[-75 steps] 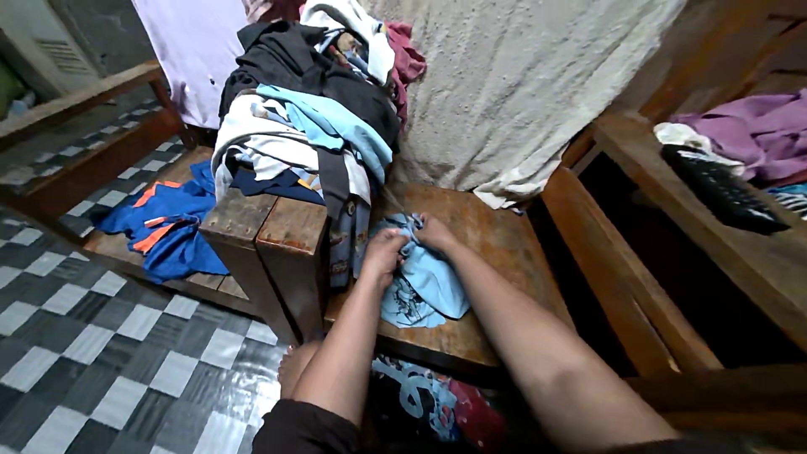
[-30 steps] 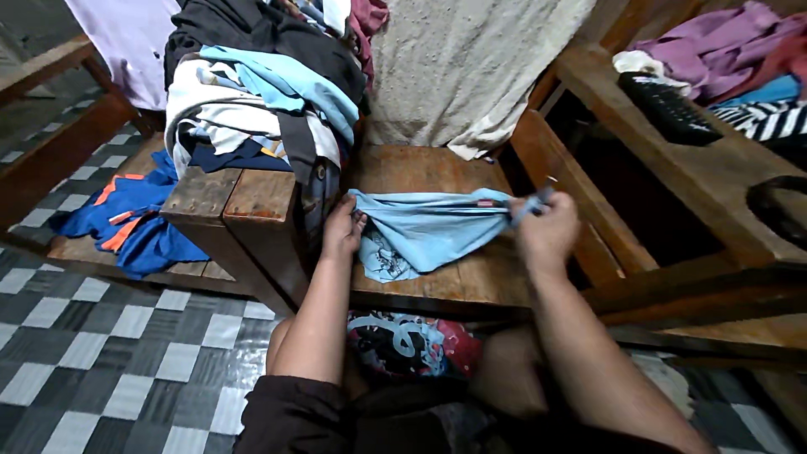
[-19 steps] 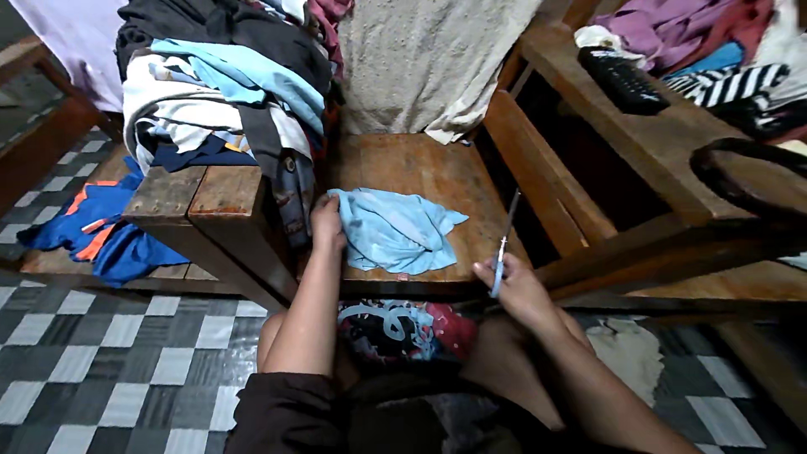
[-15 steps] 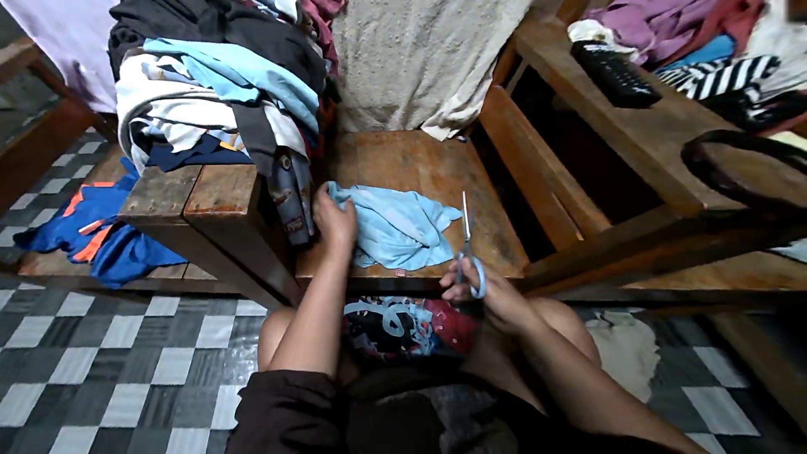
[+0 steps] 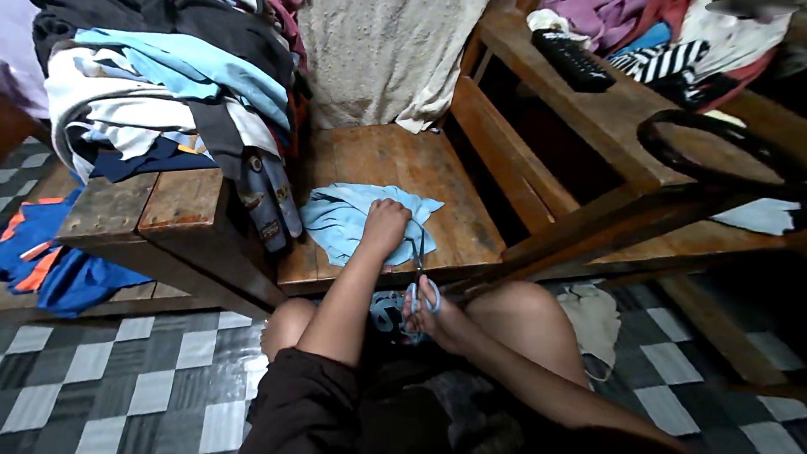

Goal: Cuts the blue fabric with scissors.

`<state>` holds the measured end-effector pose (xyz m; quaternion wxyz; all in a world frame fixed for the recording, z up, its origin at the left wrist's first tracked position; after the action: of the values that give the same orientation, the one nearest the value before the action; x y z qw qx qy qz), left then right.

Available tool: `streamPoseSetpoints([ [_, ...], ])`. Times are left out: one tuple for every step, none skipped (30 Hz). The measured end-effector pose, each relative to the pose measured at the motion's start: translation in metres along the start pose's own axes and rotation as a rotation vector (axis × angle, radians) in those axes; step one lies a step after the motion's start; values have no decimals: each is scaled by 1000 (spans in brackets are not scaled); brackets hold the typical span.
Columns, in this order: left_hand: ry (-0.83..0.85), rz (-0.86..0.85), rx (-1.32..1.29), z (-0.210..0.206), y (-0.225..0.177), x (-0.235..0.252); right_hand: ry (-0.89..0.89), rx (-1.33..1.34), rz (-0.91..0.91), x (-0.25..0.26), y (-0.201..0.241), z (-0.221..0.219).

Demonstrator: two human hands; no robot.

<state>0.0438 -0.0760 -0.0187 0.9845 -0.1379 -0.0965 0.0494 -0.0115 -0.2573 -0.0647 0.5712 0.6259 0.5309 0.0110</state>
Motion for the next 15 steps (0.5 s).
streamPoseSetpoints([
  [17,18,13,0,-1,2,-25,11,10,2,2,2],
  [21,34,22,0,-2,4,-45,5,22,4,5,4],
  [23,44,22,1,-2,5,-60,-8,41,6,8,6],
  [39,53,17,2,-2,6,-66,-17,61,8,11,7],
  [69,60,6,3,-2,6,-73,-26,77,9,14,7],
  [96,67,-15,3,-2,7,-80,-34,85,10,16,7],
  [119,74,-45,4,-1,6,-79,-45,95,10,18,6],
  [136,83,-74,6,-1,6,-74,-57,102,10,20,5],
  [147,89,-86,8,-1,6,-72,-65,106,9,22,4],
  [158,93,-86,10,-1,6,-75,-66,105,9,24,3],
  [167,91,-84,11,0,6,-78,-62,104,8,25,2],
  [183,86,-89,11,0,6,-74,-57,108,7,26,2],
  [207,79,-100,11,-1,5,-72,-57,119,7,27,1],
  [232,69,-117,11,-1,4,-66,-66,135,6,28,1],
  [255,61,-151,12,-2,3,-56,-78,152,5,30,0],
])
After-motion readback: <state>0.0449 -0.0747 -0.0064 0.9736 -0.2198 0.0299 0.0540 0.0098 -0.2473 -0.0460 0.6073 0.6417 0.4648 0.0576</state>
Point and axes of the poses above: each hand's wrist, its own x-axis towards the middle knuckle, its own z-axis out of the back of the hand, y = z × x, the point moved 4 cm from there along x, towards the middle knuckle, and after that the axes turned 7 degrees about x, right-handed, at the moved point
